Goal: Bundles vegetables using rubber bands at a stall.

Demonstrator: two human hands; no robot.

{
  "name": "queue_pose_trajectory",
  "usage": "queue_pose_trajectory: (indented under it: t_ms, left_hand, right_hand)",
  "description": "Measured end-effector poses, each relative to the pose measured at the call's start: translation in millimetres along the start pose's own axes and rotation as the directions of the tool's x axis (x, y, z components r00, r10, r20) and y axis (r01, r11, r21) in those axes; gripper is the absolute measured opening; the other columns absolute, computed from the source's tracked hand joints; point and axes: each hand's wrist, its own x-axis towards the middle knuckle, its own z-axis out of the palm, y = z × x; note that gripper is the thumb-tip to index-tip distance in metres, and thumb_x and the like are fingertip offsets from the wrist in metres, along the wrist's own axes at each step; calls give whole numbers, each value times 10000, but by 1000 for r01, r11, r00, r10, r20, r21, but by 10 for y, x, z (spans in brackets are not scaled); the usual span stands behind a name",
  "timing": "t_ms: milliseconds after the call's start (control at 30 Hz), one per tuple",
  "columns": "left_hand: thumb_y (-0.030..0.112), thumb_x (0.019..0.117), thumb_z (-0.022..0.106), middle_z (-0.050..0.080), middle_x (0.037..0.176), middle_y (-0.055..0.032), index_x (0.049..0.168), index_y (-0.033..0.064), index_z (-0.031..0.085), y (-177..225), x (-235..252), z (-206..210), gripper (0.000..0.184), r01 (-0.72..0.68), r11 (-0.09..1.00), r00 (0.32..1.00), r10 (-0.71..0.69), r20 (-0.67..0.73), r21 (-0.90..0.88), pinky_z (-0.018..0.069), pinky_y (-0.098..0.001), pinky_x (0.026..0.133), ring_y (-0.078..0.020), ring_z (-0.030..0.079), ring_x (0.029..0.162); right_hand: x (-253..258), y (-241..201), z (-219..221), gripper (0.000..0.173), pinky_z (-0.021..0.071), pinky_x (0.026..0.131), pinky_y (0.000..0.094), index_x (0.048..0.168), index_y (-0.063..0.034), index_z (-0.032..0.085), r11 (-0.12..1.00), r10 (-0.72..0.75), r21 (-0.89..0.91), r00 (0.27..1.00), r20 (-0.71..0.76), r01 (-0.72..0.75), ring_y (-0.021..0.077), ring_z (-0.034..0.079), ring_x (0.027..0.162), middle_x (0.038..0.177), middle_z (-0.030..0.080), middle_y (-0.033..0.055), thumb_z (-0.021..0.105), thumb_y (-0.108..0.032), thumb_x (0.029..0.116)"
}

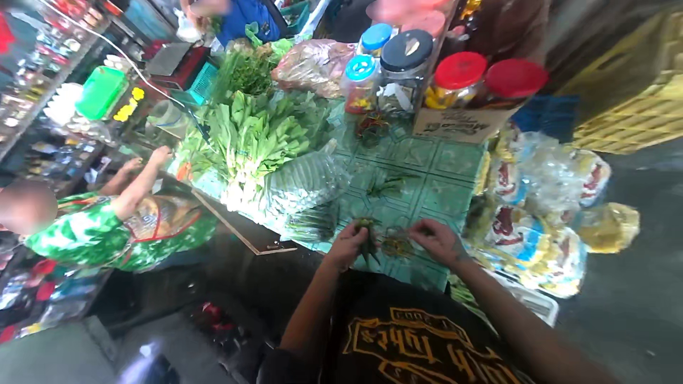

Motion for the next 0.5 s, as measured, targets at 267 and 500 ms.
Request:
queue_pose_trajectory:
  t_ms: [267, 500]
  left_hand:
    - [185, 1100, 442, 676, 1107, -168, 1402, 2, 442, -67, 95, 77, 353, 15, 999, 999, -16, 34, 32, 613, -442, 835, -268, 711, 916]
    - [125, 1072, 478, 677, 1116, -156, 1431, -47, 436, 303, -63, 347, 400, -129, 958, 982, 88, 166, 255, 607, -397, 857, -210, 705, 932]
  right_hand:
    - [-5, -262, -513, 415, 646, 743, 462, 1354, -28, 437, 764, 195, 643, 968, -158, -49, 285, 747, 805, 1135, 725, 160, 428, 64, 949]
    - [-25, -685, -730, 955, 634, 848, 437, 1434, -72, 341, 964, -19, 264, 999, 31, 10, 289, 712, 1094, 1329, 648, 120, 874, -188, 651]
